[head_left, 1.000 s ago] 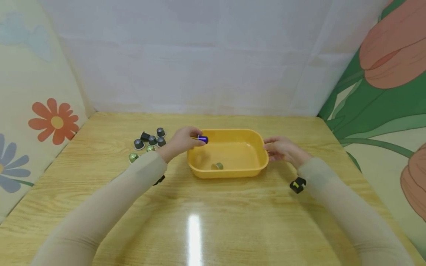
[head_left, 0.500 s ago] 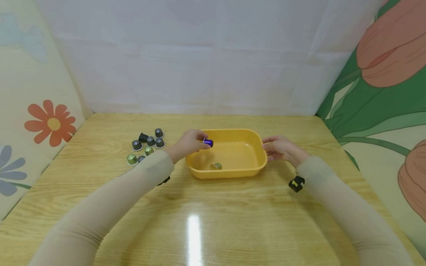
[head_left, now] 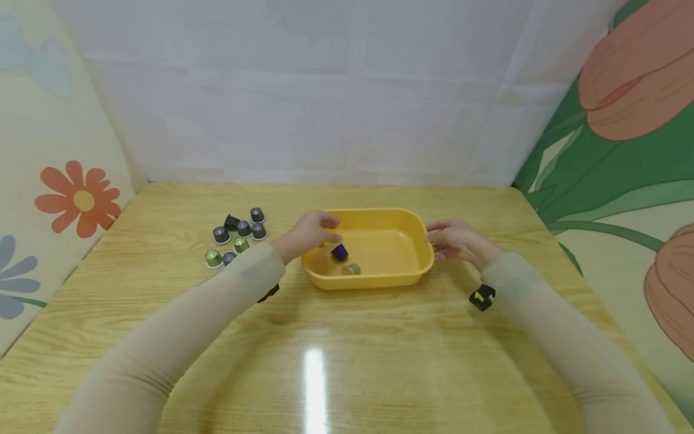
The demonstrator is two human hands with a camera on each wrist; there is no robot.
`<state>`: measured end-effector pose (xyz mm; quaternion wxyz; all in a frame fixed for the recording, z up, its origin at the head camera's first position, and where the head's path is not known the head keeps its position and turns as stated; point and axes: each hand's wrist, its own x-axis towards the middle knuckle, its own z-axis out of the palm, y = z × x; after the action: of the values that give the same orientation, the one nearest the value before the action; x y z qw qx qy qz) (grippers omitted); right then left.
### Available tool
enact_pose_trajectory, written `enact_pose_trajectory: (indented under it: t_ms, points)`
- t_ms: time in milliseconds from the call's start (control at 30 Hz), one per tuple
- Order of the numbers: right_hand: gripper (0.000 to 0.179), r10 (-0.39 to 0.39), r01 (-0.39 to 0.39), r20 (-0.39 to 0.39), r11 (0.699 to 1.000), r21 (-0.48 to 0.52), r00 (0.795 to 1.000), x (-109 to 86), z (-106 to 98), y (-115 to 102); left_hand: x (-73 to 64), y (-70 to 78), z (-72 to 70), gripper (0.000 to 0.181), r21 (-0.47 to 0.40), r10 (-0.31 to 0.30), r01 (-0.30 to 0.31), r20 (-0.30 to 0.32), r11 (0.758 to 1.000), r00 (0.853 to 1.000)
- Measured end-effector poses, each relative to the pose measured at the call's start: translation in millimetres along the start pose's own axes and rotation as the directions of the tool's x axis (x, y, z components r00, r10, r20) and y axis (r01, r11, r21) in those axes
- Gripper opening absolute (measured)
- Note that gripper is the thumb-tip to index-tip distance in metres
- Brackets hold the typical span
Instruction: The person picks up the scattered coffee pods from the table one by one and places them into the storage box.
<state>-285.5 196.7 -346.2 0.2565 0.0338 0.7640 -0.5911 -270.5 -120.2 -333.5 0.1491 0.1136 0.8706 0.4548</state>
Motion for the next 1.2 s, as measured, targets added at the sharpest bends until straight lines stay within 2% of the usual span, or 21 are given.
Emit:
enact_pose_trajectory:
  t_ms: [167, 533, 733, 933, 1200]
  points:
    - [0.048, -0.004, 0.004, -0.003, 1.000, -0.010, 1.000, 0.6, 1, -1, -7.6, -3.6, -6.7, 0.046, -0.018, 0.034, -0.034, -0.007, 0.999, 0.999]
    - [0.049, -0.022, 0.022, 0.005, 1.000, -0.005, 1.000, -1.5, 0, -1, -42.7, -9.2, -30.0, 0.048, -0.060, 0.058, -0.059, -0.022, 0.996, 0.998]
    - [0.049, -0.021, 0.021, 0.015, 1.000, -0.012, 1.000, -2.6, 1, -1, -62.9, -19.6, -37.6, 0.047, 0.009, 0.067, -0.066, -0.087, 0.998, 0.994]
    - [0.048, -0.032, 0.032, 0.016, 0.999, -0.005, 0.999, -2.3, 1, -1, -80.6, -28.6, -43.4, 0.044, 0.031, 0.068, -0.063, -0.172, 0.998, 0.983]
    - [0.048, -0.047, 0.047, 0.029, 0.999, -0.007, 0.998, -1.5, 0, 2, -99.3, -38.3, -52.8, 0.046, 0.092, 0.075, -0.055, -0.224, 0.994, 0.972]
